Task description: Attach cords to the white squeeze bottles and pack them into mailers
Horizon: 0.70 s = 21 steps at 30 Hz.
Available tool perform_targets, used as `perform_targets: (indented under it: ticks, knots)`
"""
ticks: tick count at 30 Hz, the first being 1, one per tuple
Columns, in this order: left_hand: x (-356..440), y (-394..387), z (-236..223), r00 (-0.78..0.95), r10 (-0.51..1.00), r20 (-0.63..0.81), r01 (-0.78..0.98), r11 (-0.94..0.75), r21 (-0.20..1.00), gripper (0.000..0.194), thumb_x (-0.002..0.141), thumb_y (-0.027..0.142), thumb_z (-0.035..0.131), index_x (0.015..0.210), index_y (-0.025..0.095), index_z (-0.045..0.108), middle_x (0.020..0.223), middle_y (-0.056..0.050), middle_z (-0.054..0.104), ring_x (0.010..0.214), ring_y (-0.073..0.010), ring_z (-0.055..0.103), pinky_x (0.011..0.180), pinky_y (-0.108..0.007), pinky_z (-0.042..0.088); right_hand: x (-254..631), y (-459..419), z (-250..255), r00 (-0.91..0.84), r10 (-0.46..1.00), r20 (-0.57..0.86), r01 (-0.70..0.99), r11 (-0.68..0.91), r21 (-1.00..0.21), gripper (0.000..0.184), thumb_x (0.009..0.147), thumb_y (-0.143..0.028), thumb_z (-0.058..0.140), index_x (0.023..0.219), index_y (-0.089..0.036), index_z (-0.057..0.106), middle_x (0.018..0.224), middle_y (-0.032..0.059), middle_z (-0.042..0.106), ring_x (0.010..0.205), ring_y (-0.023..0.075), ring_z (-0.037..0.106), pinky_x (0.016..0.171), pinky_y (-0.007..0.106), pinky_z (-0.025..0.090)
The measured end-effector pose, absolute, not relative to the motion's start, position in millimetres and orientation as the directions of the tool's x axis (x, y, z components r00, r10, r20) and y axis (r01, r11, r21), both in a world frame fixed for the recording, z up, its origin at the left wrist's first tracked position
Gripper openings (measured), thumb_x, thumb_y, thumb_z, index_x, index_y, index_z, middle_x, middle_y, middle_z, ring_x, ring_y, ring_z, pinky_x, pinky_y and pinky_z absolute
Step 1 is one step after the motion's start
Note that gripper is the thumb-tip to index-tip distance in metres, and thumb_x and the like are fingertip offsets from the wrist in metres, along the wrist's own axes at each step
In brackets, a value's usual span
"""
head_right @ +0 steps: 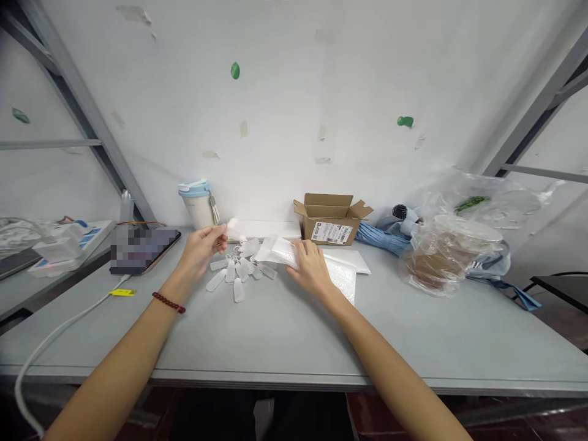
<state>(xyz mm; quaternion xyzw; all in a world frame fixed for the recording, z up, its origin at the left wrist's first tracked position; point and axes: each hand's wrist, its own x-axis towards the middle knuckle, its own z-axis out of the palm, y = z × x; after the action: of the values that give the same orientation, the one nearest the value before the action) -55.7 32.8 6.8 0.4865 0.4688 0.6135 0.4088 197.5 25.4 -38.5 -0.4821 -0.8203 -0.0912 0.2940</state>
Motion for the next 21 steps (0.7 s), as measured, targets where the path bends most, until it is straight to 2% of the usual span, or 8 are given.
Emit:
perform_targets:
  ticks: [2, 7, 11, 14, 17, 21]
  knots:
    - [-51.2, 32.7, 3.8, -0.154, 0.971, 0.185, -0.083, -0.199, 0.976, 0.031, 0.064, 0.042, 0.070, 0.067, 0.013, 0.059, 0.069, -0.002, 0.058, 0.055, -0.0097, 0.052, 0.048, -0.022, 0.039, 196.3, 24.4, -38.9, -0.370, 0.728, 0.577, 0.831, 0.537, -0.144, 0.046, 0.078, -0.028, 0.056, 0.121, -0.019, 0.042, 0.111, 0.0112, 0.053, 0.104, 0.0283, 0.048, 0.085, 0.039, 0.040]
    - [-34.6, 30.1, -5.3, -0.057, 0.980, 0.188, 0.059, -0.185, 0.981, 0.035, 0.064, 0.045, 0.068, 0.073, 0.011, 0.064, 0.075, -0.005, 0.062, 0.057, -0.0110, 0.053, 0.049, -0.023, 0.041, 191.6, 21.2, -39.0, -0.371, 0.705, 0.604, 0.809, 0.565, -0.162, 0.046, 0.078, -0.029, 0.055, 0.121, -0.020, 0.042, 0.112, 0.0106, 0.053, 0.105, 0.0279, 0.048, 0.086, 0.039, 0.040]
    - [-27.6, 29.6, -11.0, -0.008, 0.976, 0.219, 0.090, -0.217, 0.972, 0.036, 0.066, 0.042, 0.067, 0.085, 0.012, 0.065, 0.077, -0.006, 0.064, 0.067, -0.0141, 0.056, 0.054, -0.024, 0.043, 189.3, 19.7, -38.0, -0.373, 0.693, 0.617, 0.797, 0.579, -0.168, 0.046, 0.076, -0.027, 0.056, 0.120, -0.019, 0.043, 0.112, 0.0103, 0.054, 0.104, 0.0277, 0.048, 0.086, 0.039, 0.040]
    - [-26.7, 31.5, -15.8, -0.033, 0.966, 0.255, 0.104, -0.251, 0.962, 0.034, 0.065, 0.039, 0.068, 0.087, 0.013, 0.062, 0.078, -0.004, 0.064, 0.069, -0.0145, 0.056, 0.055, -0.023, 0.043, 189.0, 19.4, -38.0, -0.371, 0.694, 0.617, 0.796, 0.580, -0.173, 0.046, 0.076, -0.027, 0.056, 0.119, -0.019, 0.043, 0.111, 0.0103, 0.055, 0.103, 0.0275, 0.048, 0.085, 0.039, 0.040]
    - [-26.0, 33.4, -20.0, -0.075, 0.946, 0.316, 0.178, -0.300, 0.937, 0.028, 0.067, 0.038, 0.067, 0.081, 0.015, 0.060, 0.080, -0.005, 0.065, 0.073, -0.0156, 0.058, 0.060, -0.024, 0.045, 188.9, 19.1, -38.7, -0.365, 0.692, 0.622, 0.799, 0.576, -0.172, 0.045, 0.076, -0.028, 0.056, 0.118, -0.019, 0.043, 0.111, 0.0101, 0.054, 0.104, 0.0269, 0.048, 0.086, 0.039, 0.040]
    - [-24.3, 34.9, -23.2, -0.095, 0.931, 0.352, 0.271, -0.316, 0.909, 0.026, 0.069, 0.038, 0.064, 0.080, 0.015, 0.064, 0.089, -0.008, 0.067, 0.082, -0.0191, 0.059, 0.066, -0.027, 0.046, 188.3, 18.5, -39.7, -0.357, 0.691, 0.629, 0.801, 0.573, -0.175, 0.045, 0.076, -0.028, 0.056, 0.118, -0.018, 0.043, 0.110, 0.0103, 0.054, 0.104, 0.0268, 0.048, 0.086, 0.039, 0.040]
